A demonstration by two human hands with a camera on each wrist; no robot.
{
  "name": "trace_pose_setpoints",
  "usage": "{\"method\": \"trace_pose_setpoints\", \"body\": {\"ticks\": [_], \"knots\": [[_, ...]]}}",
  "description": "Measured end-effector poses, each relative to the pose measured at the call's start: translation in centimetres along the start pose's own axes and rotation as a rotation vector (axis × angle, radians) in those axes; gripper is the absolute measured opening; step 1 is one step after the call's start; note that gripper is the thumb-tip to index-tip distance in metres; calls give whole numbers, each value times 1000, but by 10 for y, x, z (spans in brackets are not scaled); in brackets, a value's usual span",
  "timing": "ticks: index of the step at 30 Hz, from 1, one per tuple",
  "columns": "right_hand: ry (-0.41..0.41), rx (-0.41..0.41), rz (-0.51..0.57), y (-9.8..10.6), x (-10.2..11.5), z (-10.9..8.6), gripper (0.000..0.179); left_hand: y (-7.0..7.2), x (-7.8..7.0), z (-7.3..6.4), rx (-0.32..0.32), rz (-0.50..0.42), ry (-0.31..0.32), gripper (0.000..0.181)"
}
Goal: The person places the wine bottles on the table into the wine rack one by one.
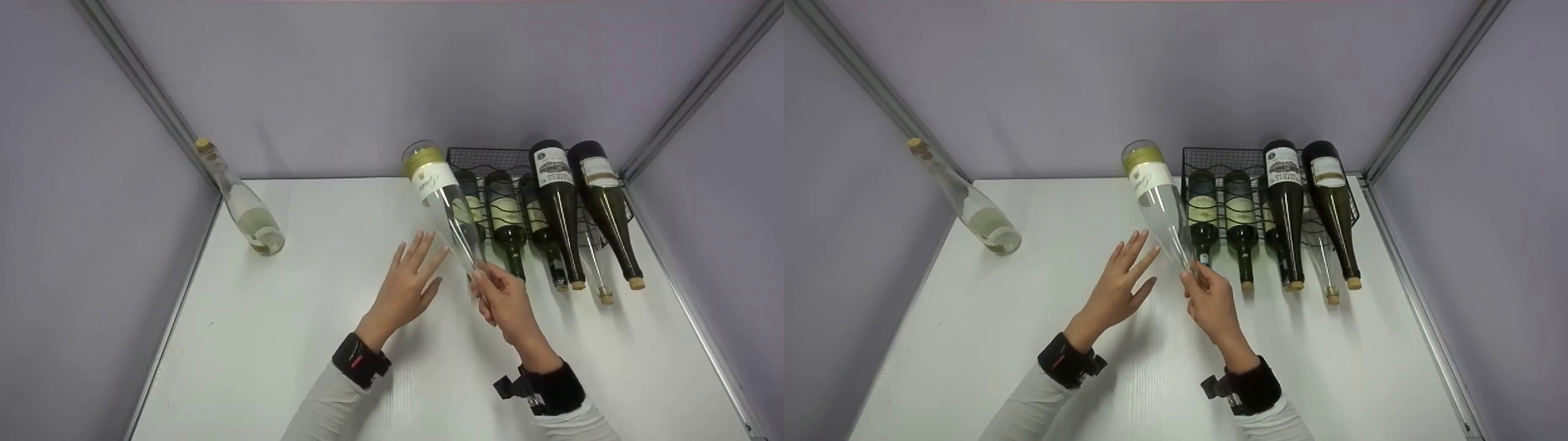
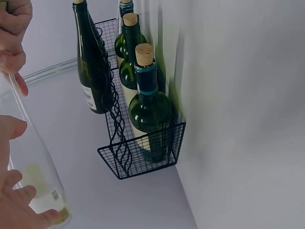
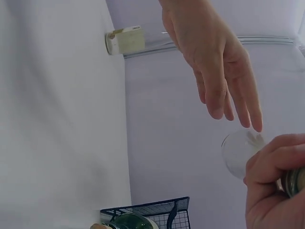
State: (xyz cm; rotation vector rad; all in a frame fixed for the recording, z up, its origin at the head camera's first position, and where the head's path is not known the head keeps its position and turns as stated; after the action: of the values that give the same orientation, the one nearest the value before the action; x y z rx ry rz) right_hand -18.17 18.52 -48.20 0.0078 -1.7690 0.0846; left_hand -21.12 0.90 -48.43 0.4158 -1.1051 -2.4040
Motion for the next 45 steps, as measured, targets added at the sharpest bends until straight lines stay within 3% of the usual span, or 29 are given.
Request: {"method": "trace_pose_setpoints", "body": {"ticks": [8,15,29,36,45], "knots": [[-10,-113,65,28,13,3,41,-6,-9,0,31,-83,-12,56],[-57,-203,78,55,16,6,49,-6,-8,2,32,-87,11,55],[-98,-370,137,97,11,18,24,-15,-13,4,50,-94,22,56],[-158,-399,78,111,6,24,25,-21,-18,5,81,-81,20,58],[-170,-390,3,114,-3,32,27,-24,-20,7,102,-88,27,59]]}}
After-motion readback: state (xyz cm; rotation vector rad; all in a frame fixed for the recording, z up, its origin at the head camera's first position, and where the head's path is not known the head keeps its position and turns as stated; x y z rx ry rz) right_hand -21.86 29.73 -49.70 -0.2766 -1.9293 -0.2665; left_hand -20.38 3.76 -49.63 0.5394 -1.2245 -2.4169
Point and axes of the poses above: each hand's wrist, its own z-axis towards the middle knuckle, its own y-axis out of the back of the hand, x = y × z, the point moved 6 cm from there along z, towards the middle knuckle, and after that the axes turned 12 degrees about -y, right-handed, at the moved point
